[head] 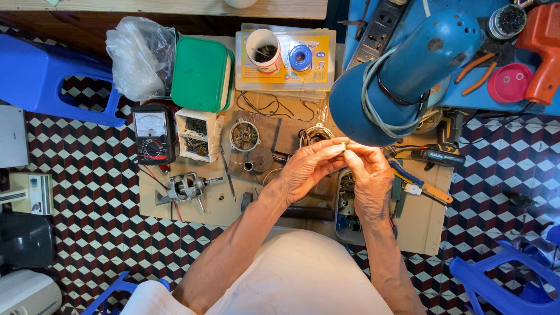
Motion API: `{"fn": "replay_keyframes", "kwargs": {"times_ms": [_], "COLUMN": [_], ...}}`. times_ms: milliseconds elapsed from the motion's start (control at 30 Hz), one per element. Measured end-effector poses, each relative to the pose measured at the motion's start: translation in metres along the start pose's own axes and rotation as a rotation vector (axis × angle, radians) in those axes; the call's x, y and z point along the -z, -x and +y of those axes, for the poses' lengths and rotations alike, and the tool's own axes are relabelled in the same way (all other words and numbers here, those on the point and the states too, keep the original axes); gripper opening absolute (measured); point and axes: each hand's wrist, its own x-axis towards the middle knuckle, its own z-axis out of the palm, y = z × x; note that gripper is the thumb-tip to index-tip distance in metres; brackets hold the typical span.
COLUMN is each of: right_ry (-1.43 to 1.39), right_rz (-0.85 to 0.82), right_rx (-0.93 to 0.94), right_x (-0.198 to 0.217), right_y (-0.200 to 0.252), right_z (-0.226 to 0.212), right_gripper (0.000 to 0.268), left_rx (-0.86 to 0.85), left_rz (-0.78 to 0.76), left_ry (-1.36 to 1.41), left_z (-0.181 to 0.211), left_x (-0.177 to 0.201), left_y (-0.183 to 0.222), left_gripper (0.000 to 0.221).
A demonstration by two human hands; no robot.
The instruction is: The person works on a disassembled electrical component, likely a fan motor, using a hammer and screwdriver to adjust internal parts. They also use a pen to mark a small metal piece before placing it into the assembly.
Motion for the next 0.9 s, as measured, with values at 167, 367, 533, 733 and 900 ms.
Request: {"fn": "replay_keyframes", "kwargs": {"times_ms": [167,367,533,733,900], "right_ry": [0.03,0.026,0.092,0.401,0.774], "right_rz": [-0.04,-0.051,-0.043,-0.059,-0.102], "right_rx": [-0.026,-0.042,-0.034,0.06,0.279], "right_x": [-0.003,-0.005,-0.003,-0.003,-0.005], "right_y": [0.003,0.007,0.009,0.009,0.014], "right_z": [-0.007,-0.008,-0.005,-0.011,-0.025], "right_gripper": [0.017,0.024,0.028,0.024,0.023], "left_rx": [-0.013,-0.03,-0.028,0.014,0.084], "left_rz": [-0.025,-0.072,-0.1,-0.046,-0.03], "left_ry": [-0.042,-0.09,-0.106,-0.087,-0.106], "left_z": [0.004,0.003,0.001,0.003,0.011], "left_x": [0.002,0.008,0.01,0.008,0.005], "left_y": [0.007,0.009,0.008,0.013,0.012], "left_gripper": [0.034,0.035,0.036,0.035,0.038]}}
